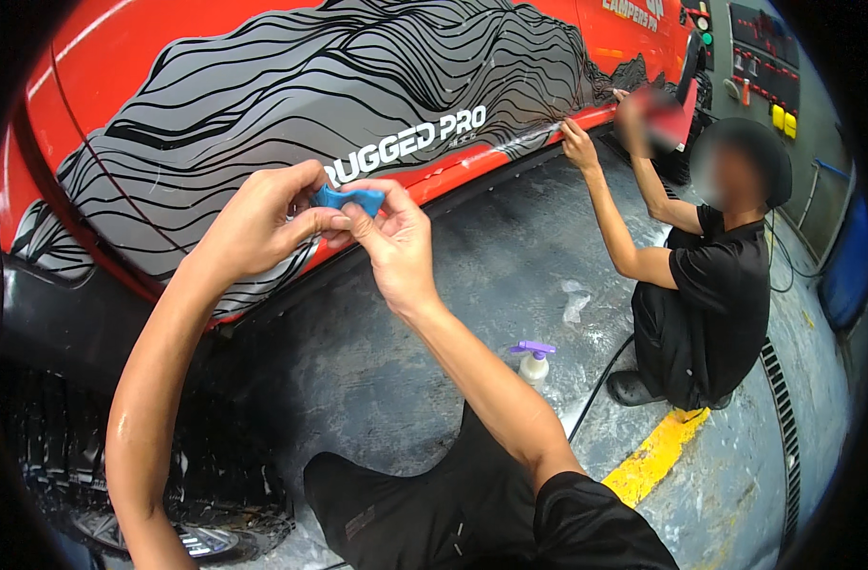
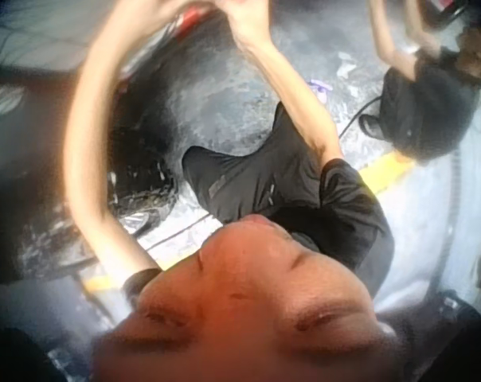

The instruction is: The person applies a patterned vinyl wrap to the side of a red vehicle. They use a blue squeegee to smooth the material and remove air bubbles, while another person assists by spraying a liquid solution onto the surface.

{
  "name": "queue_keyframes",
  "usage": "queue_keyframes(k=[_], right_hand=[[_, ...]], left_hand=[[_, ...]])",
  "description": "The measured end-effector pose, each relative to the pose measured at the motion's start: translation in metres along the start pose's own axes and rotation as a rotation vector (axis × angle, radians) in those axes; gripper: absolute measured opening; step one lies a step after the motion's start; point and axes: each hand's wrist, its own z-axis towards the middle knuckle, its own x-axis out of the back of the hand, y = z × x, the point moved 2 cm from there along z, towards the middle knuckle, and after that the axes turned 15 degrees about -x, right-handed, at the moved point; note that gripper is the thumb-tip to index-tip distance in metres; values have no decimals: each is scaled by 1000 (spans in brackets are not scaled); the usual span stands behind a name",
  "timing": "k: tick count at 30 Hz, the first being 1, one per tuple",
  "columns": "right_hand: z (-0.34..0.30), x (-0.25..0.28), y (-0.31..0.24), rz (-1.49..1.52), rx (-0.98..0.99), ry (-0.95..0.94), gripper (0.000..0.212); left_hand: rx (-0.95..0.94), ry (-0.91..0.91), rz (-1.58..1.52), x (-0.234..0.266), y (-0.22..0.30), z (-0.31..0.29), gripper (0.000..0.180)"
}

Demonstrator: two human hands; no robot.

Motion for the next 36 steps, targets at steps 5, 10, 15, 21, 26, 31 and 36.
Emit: queue_keyframes(k=[5, 10, 15, 21, 26, 31, 36], right_hand=[[4, 4, -5, -58, -20, 45, 26], [8, 6, -15, -166, 89, 108, 25], [13, 11, -21, -147, 49, 172, 24], [11, 13, -21, -171, 45, 171, 24], [1, 0, -18, -296, 178, 302, 20], [-4, 6, -20, -132, -36, 196, 15], [2, 6, -5, -427, 301, 341, 16]], left_hand=[[-9, 101, 61, 2, 7, -2, 20], [115, 161, 43, 0, 2, 5, 23], [268, 261, -650, 4, -13, -7, 41], [228, 257, -771, -18, -19, -14, 33], [291, 274, -773, -43, -4, -10, 52], [270, 200, -633, -52, 0, -9, 46], [333, 334, -934, -71, 8, -17, 50]])
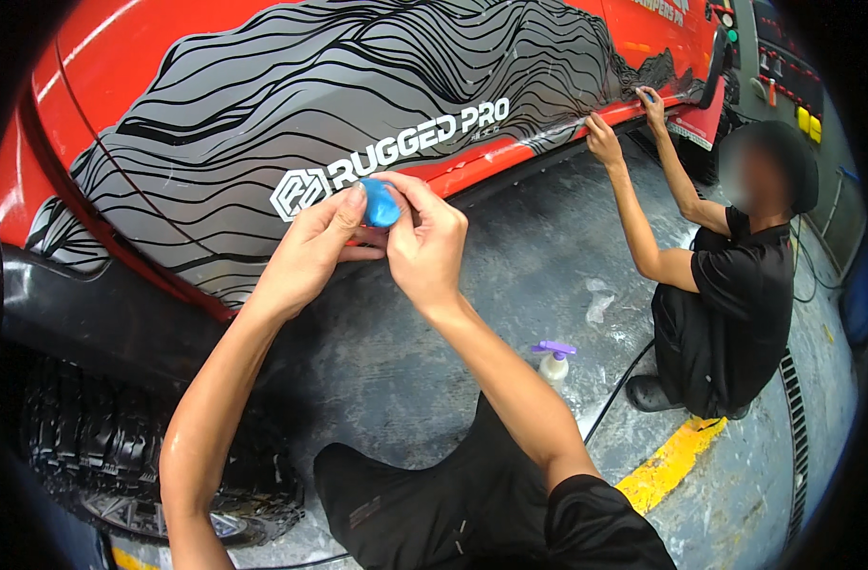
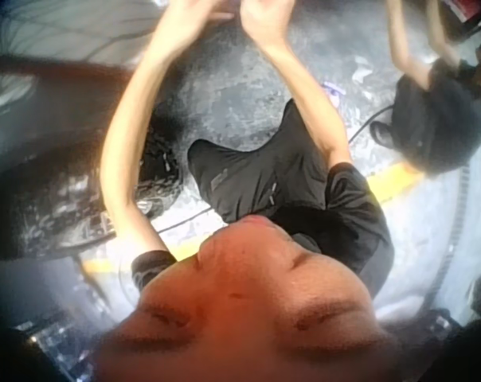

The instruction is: The person applies a patterned vinyl wrap to the side of a red vehicle. They use a blue squeegee to smooth the material and remove air bubbles, while another person assists by spraying a liquid solution onto the surface.

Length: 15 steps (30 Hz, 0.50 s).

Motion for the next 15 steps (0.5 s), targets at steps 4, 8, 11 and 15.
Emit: queue_keyframes(k=[4, 8, 11, 15], right_hand=[[-3, -1, 3, -292, 287, 205, 18], [-10, 1, 7, 54, -268, -80, 18], [-9, 17, -6, 154, -317, -335, 24], [-5, 32, 3, -102, -190, -541, 35]], left_hand=[[-68, 1, 9, -13, -20, -5, 53], [-53, 142, 191, -6, -23, -15, 42], [12, 68, 393, -4, -20, -22, 32], [-179, -70, 787, 6, -23, -34, 15]])
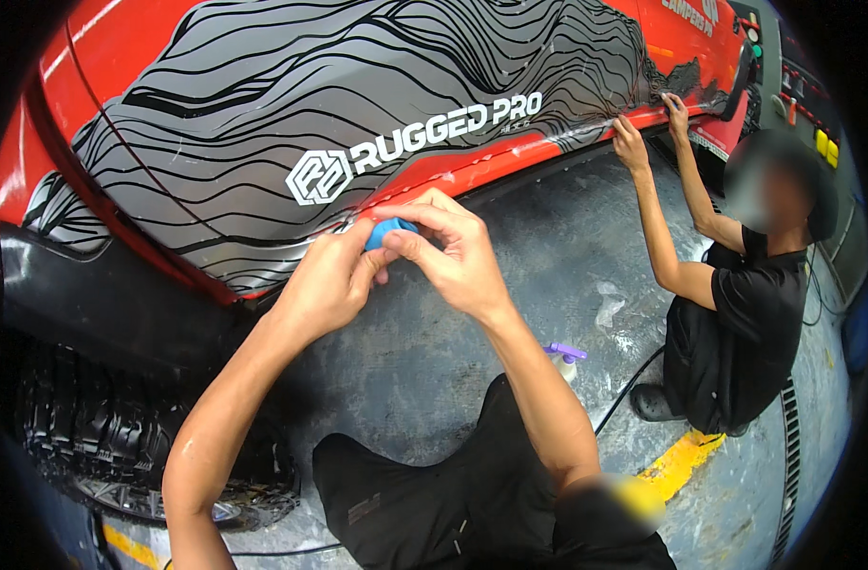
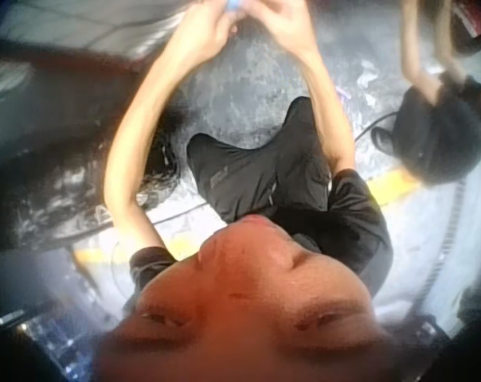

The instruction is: The person applies a patterned vinyl wrap to the side of a red vehicle. They use a blue squeegee to smooth the material and remove air bubbles, while another person assists by spraying a liquid solution onto the surface.

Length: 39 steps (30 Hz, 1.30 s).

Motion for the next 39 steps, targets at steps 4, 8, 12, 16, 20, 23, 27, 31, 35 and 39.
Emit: queue_keyframes(k=[4, 8, 12, 16, 20, 23, 27, 31, 35, 39], right_hand=[[-8, 2, -3, -162, 93, -3, 23], [-20, -11, 1, -141, 180, 232, 11], [-28, -55, 8, 179, 154, 490, 26], [-30, -51, 17, 221, 52, 334, 35], [-33, -60, 12, 465, -87, 186, 38], [-35, -66, 3, 431, -26, 187, 41], [-39, -67, 4, 198, 127, 305, 42], [-32, -70, 15, 184, 81, 217, 36], [-31, -75, 21, 522, -178, -50, 26], [-29, -58, 21, 348, -139, -173, 22]], left_hand=[[-96, -177, 125, 8, 1, -4, 15], [-15, 80, -168, 0, 18, -3, 31], [-35, 566, -206, -38, 33, -3, 35], [-74, 568, -80, -36, 31, -4, 36], [-137, 559, -88, -37, 24, -12, 37], [-196, 633, -102, -35, 21, -14, 39], [-205, 653, -101, -35, 28, -24, 35], [-126, 663, -2, -31, 17, -34, 33], [12, 537, -185, -20, 8, -37, 39], [-32, 427, -149, -12, 6, -44, 42]])
